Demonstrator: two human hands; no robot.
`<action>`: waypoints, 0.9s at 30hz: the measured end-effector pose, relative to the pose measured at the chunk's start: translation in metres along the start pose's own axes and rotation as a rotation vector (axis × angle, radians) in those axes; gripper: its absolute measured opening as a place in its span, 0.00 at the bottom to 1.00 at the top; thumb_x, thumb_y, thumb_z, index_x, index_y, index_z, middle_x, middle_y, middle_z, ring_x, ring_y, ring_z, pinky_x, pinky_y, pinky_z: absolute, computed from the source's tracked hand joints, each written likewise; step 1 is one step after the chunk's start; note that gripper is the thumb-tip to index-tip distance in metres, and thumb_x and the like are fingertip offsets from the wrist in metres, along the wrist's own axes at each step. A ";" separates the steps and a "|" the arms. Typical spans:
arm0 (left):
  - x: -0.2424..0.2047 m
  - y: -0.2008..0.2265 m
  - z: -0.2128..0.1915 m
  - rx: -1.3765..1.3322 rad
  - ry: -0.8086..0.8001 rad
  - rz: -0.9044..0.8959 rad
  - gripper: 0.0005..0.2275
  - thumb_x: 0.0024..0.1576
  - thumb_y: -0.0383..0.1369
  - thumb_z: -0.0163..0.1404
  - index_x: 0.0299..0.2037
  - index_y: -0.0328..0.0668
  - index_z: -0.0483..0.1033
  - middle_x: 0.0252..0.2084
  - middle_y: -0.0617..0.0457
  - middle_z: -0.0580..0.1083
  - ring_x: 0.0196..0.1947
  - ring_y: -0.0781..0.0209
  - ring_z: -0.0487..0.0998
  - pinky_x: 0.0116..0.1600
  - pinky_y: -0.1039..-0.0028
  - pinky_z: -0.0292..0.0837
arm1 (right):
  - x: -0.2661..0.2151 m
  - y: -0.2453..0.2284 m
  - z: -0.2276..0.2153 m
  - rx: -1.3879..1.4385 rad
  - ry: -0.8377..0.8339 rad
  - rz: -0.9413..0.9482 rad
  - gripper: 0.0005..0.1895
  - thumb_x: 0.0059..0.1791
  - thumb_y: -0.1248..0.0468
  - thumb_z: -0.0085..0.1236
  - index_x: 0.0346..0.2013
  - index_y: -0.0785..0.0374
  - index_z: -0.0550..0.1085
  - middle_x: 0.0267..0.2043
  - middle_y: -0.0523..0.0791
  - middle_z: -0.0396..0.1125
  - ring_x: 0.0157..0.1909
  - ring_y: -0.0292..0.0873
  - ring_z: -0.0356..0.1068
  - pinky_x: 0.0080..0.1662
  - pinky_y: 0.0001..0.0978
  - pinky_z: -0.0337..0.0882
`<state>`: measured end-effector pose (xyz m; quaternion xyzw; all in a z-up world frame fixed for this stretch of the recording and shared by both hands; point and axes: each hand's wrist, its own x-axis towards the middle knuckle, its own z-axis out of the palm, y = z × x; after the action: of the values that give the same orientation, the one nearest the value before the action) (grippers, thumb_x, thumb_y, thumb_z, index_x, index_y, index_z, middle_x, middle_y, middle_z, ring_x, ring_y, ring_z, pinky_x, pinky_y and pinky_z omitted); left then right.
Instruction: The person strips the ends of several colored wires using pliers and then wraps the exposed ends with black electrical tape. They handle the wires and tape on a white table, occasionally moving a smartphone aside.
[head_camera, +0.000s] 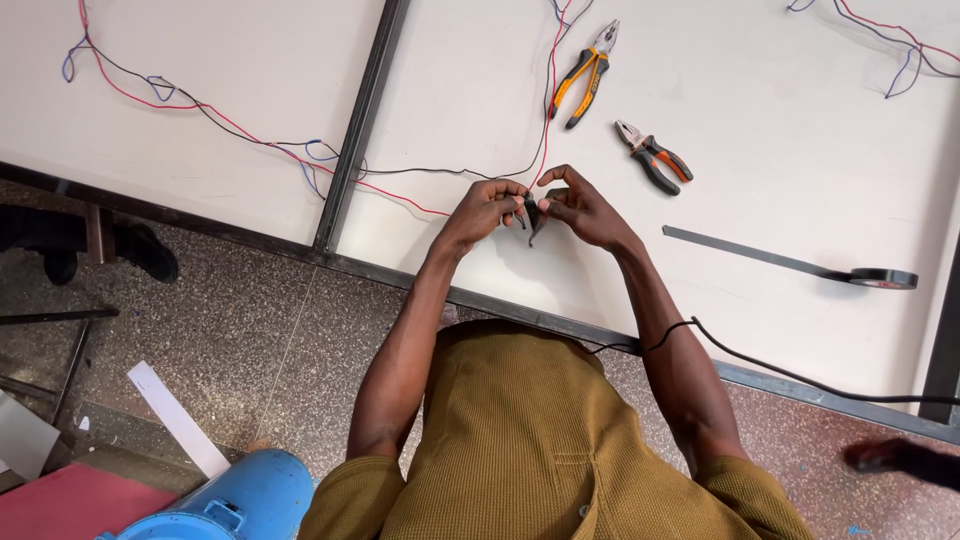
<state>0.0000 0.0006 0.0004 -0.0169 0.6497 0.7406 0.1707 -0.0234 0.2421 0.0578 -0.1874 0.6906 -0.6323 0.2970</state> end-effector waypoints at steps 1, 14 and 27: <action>0.001 -0.002 0.000 -0.002 -0.003 -0.003 0.09 0.64 0.27 0.57 0.51 0.36 0.86 0.33 0.48 0.81 0.28 0.67 0.80 0.33 0.82 0.68 | 0.001 0.005 -0.004 0.001 0.003 0.004 0.18 0.64 0.66 0.58 0.67 0.61 0.65 0.36 0.49 0.77 0.46 0.45 0.77 0.57 0.39 0.71; 0.002 -0.004 -0.015 -0.007 -0.119 -0.213 0.09 0.63 0.31 0.53 0.44 0.39 0.88 0.29 0.49 0.82 0.22 0.66 0.82 0.30 0.81 0.70 | 0.022 0.036 0.003 -0.769 0.197 -0.359 0.17 0.58 0.72 0.62 0.60 0.59 0.70 0.52 0.51 0.73 0.54 0.57 0.78 0.47 0.51 0.81; 0.024 -0.027 -0.023 -0.094 -0.120 -0.101 0.09 0.68 0.30 0.55 0.50 0.34 0.86 0.30 0.52 0.78 0.23 0.69 0.75 0.34 0.79 0.67 | 0.017 0.046 0.018 -0.922 0.336 -0.856 0.09 0.56 0.69 0.69 0.50 0.53 0.84 0.51 0.46 0.73 0.51 0.54 0.77 0.45 0.42 0.81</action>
<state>-0.0194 -0.0137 -0.0346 -0.0132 0.6012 0.7604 0.2455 -0.0191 0.2239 0.0093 -0.4530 0.7922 -0.3543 -0.2040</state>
